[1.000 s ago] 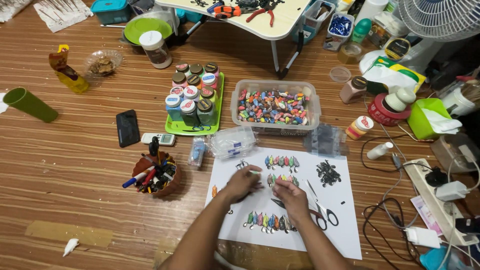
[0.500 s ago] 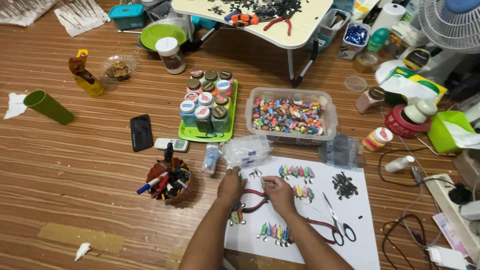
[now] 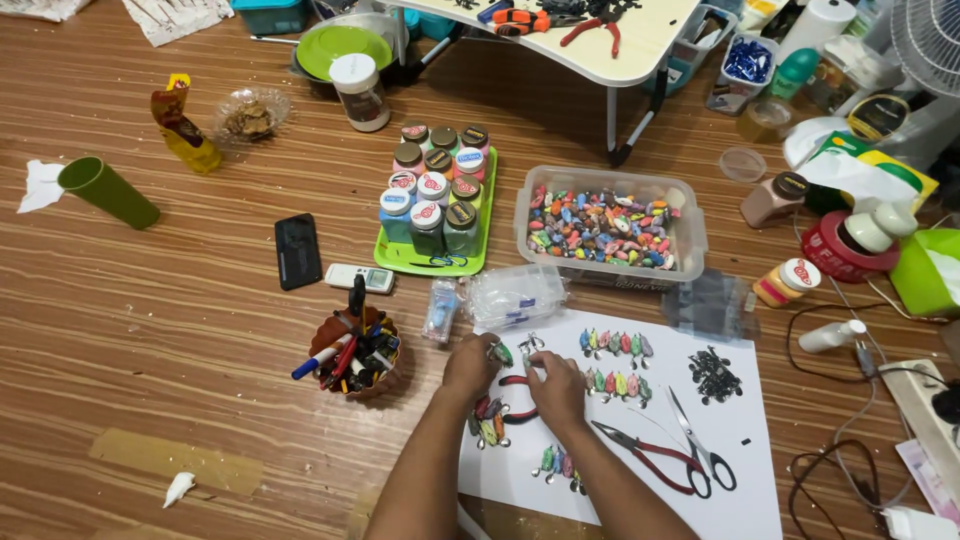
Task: Assembling and trimming small fishing lures using scissors and pliers
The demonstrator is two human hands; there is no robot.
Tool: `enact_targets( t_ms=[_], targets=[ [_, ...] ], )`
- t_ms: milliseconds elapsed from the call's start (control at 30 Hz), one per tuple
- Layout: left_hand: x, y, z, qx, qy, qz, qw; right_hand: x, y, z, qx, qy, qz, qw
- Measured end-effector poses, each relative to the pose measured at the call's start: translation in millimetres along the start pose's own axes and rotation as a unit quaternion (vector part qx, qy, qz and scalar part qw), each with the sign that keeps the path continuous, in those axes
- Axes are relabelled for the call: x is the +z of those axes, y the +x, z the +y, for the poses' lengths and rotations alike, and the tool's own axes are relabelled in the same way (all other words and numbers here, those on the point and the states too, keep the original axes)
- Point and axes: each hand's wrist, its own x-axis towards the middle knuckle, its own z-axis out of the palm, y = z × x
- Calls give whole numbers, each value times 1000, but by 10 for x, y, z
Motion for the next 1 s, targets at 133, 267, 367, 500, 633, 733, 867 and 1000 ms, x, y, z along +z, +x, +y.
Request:
enact_targets(
  t_ms=[133, 267, 367, 500, 633, 733, 867, 1000],
  targets=[
    [-25, -40, -18, -10, -41, 14, 999, 81, -23, 82, -7, -1, -9, 1000],
    [5, -21, -11, 11, -46, 38, 998, 45, -56, 91, -58, -2, 13, 998],
    [-85, -35, 62, 32, -35, 36, 998, -177, -135, -25, -83, 16, 33, 996],
    [-156, -139, 311, 26, 16, 63, 998, -733, -389, -148, -90, 52, -23, 994],
    [-195, -253, 563, 24, 51, 30, 998, -1188, -560, 413, -63, -38, -123, 990],
    [-81, -318, 674, 109, 112, -2, 988, -1758, -641, 501, 34, -90, -219, 971],
    [-11, -614, 1018, 149, 149, -64, 976, -2344, -740, 320, 165, -21, -188, 968],
    [7, -827, 1280, 196, 218, -89, 952, -2360, -686, 357, 220, 62, -124, 966]
  ],
)
